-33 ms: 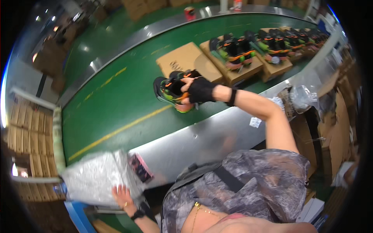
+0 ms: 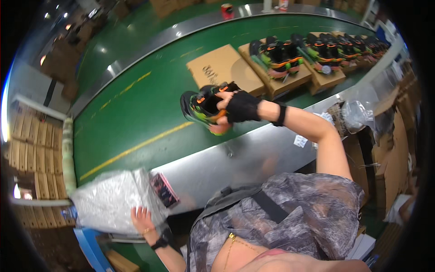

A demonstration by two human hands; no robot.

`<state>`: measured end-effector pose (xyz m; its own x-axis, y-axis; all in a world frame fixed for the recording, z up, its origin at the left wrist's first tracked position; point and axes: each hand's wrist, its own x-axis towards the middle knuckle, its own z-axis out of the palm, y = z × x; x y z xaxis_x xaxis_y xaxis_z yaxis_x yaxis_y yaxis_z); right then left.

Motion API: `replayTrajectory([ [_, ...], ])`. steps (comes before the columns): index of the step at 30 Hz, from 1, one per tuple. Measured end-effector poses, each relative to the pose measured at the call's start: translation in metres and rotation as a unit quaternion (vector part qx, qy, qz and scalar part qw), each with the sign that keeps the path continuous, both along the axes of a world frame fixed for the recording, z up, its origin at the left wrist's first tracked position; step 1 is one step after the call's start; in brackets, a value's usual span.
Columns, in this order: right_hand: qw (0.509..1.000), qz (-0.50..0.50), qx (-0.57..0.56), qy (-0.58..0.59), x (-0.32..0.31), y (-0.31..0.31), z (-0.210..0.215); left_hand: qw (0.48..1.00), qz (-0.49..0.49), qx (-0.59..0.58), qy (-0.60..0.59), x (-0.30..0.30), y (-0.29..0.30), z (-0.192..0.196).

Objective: Packing pairs of athletic shoes into boxes with tissue paper on a factory conveyor line.

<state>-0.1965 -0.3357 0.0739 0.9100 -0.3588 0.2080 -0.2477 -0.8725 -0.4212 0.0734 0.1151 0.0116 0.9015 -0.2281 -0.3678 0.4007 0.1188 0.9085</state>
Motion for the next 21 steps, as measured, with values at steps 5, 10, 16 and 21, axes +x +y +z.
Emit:
replayTrajectory([
  [5,0.96,0.225,-0.099,-0.134,-0.027,0.075,-0.026,0.98,-0.166,0.054,-0.1,-0.038,-0.119,0.011],
  [10,0.941,0.33,-0.076,0.017,-0.024,0.109,-0.105,0.844,-0.436,0.139,-0.278,-0.082,-0.203,-0.035],
  [16,0.994,0.09,0.064,0.012,0.019,0.021,-0.067,0.695,-0.589,0.22,-0.349,-0.127,-0.25,-0.052],
  [21,0.932,-0.208,-0.277,-0.105,0.037,-0.054,-0.183,0.686,-0.572,0.223,-0.39,-0.129,-0.273,-0.033],
])
